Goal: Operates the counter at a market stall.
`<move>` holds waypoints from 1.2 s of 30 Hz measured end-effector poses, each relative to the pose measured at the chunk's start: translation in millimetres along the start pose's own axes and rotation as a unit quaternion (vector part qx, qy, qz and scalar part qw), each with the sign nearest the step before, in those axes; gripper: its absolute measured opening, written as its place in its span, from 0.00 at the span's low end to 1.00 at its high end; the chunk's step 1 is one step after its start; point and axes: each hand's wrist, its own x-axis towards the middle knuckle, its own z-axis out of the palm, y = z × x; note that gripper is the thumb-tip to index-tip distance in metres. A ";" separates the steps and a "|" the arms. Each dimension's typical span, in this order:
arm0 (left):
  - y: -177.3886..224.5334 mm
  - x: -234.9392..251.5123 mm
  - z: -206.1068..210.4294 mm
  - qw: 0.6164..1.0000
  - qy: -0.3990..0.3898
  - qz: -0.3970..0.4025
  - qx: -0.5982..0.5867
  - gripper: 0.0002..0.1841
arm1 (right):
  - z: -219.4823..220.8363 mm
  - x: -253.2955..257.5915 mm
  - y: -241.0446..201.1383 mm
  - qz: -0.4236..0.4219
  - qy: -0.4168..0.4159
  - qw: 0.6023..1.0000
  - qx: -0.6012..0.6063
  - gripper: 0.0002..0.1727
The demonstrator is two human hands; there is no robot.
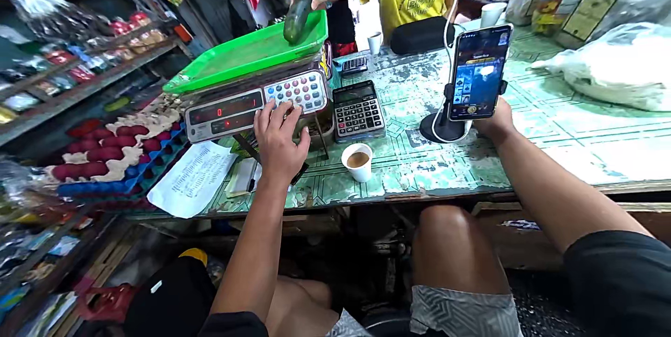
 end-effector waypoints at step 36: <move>88.0 -158.2 31.9 0.925 -0.083 -0.335 -0.159 0.30 | -20.0 -183.7 -15.7 -0.107 -0.064 0.987 -0.104 0.20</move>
